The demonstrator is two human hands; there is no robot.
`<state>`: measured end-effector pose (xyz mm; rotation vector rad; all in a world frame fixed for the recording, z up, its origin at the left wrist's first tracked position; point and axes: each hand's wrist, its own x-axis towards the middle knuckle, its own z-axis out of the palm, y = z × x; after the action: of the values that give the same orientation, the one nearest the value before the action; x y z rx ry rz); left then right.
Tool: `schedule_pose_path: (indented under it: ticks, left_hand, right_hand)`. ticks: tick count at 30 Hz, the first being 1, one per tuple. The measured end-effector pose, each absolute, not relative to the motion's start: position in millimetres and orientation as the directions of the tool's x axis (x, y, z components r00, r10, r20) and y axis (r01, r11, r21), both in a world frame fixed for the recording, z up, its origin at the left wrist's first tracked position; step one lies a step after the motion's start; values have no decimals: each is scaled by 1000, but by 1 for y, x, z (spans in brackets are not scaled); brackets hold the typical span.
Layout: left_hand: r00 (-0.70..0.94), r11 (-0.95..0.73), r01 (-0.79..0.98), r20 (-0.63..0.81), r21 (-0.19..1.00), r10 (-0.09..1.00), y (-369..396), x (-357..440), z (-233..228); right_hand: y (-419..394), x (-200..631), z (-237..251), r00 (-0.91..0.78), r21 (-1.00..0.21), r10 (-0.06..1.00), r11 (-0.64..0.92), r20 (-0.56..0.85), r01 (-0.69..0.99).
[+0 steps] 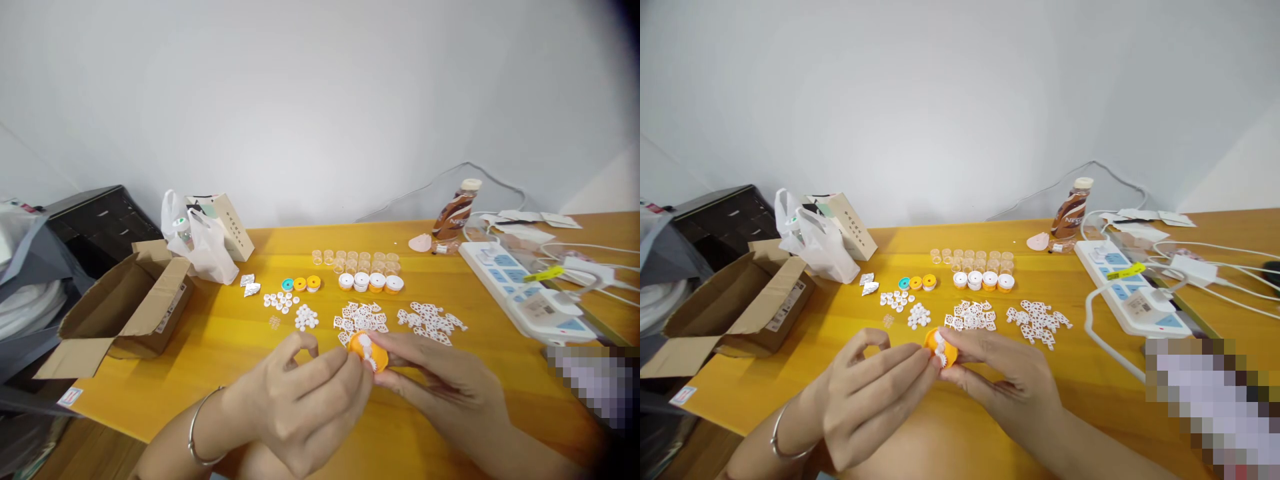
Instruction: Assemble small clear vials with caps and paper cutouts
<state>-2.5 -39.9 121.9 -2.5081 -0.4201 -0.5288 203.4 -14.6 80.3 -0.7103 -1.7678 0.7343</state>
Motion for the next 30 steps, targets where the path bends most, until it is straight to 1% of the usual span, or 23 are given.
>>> schedule_pose_path:
  ticks: [5, 8, 10, 13, 16, 18, 23, 26, 30]
  left_hand:
    - [873, -814, 386, 457, -435, 170, -39, -4, 122]
    - [883, -815, 362, 447, -453, 144, -38, -3, 123]
    - [881, -797, 347, 464, -495, 96, -36, -3, 122]
    - [850, -746, 339, 526, -573, -17, -33, -3, 118]
    - [809, -732, 332, 578, -595, -103, -31, -3, 113]
    - [800, -740, 329, 589, -587, -112, -31, -2, 113]
    - [811, -758, 326, 579, -564, -82, -33, -1, 120]
    - [825, -767, 293, 556, -572, -99, -33, -1, 121]
    - [814, -778, 260, 563, -571, -141, -31, -3, 117]
  right_hand:
    - [-16, 204, 79, -265, -781, 770, 618, 580, 87]
    - [-18, 203, 81, -265, -795, 778, 603, 569, 63]
    - [-20, 203, 84, -260, -802, 784, 595, 565, 54]
    - [-24, 202, 90, -269, -798, 774, 602, 573, 33]
    - [-27, 202, 95, -281, -797, 768, 604, 576, 19]
    - [-28, 201, 97, -278, -800, 771, 599, 573, 13]
    - [-31, 201, 96, -273, -817, 790, 576, 549, 24]
    - [-31, 203, 95, -294, -836, 801, 549, 521, 15]
    - [-31, 202, 93, -307, -862, 816, 507, 490, -26]
